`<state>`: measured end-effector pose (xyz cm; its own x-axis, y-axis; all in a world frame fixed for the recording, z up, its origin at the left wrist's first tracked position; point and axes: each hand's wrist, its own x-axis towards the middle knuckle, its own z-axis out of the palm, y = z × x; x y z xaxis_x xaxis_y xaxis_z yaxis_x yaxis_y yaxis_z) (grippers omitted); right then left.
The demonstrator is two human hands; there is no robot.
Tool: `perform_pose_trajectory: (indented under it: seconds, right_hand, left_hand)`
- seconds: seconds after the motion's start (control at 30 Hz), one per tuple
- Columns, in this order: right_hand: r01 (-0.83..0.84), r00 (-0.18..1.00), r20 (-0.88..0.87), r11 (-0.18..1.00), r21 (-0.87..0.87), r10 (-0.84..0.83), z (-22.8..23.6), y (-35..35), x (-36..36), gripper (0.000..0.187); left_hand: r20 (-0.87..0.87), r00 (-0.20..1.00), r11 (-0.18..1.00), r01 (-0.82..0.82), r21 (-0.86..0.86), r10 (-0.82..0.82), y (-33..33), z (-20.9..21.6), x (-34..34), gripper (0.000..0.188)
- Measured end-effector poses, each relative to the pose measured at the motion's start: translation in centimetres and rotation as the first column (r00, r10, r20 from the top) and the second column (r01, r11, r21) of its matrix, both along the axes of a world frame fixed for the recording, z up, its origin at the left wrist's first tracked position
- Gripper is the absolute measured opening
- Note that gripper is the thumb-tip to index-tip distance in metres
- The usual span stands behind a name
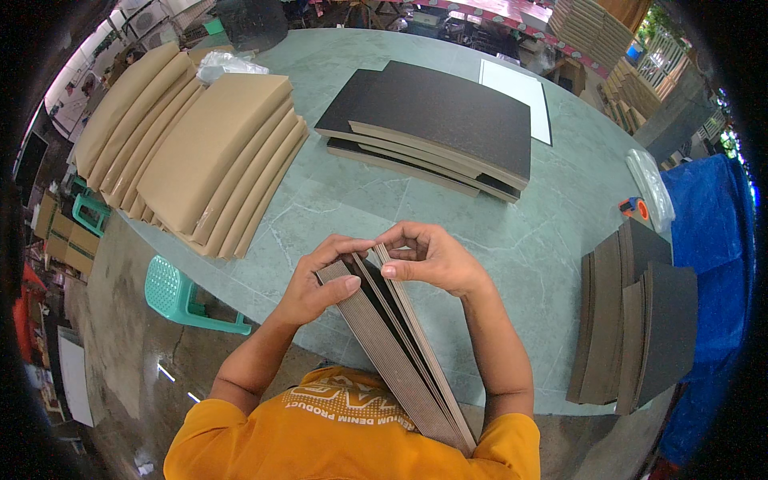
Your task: The person assembles folders by hand on a table, aligning and stacking black covers and cardboard inserts one by one.
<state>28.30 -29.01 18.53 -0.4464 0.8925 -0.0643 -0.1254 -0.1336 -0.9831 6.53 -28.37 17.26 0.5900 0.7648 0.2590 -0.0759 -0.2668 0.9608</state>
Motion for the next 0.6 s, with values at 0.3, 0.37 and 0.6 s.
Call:
perform_pose_trajectory:
  seconds: [0.3, 0.37, 0.6]
  right_hand:
    - [-0.003, 0.999, 0.05, 1.0, 0.006, 0.003, 0.2, 0.1, 0.31, 0.04]
    - [0.005, 0.996, 0.086, 0.997, 0.074, -0.011, 0.0, 0.17, 0.2, 0.041]
    - [-0.002, 0.994, 0.109, 0.999, 0.041, -0.002, 0.18, 0.01, -0.2, 0.043]
  left_hand:
    - [0.053, 0.997, 0.996, -0.047, -0.082, 0.052, -0.24, -0.05, 0.4, 0.045]
    - [0.043, 0.998, 0.995, -0.036, -0.09, 0.04, -0.25, -0.09, 0.3, 0.047]
    - [0.111, 0.99, 0.988, -0.065, -0.141, 0.081, -0.59, 0.02, 0.68, 0.057]
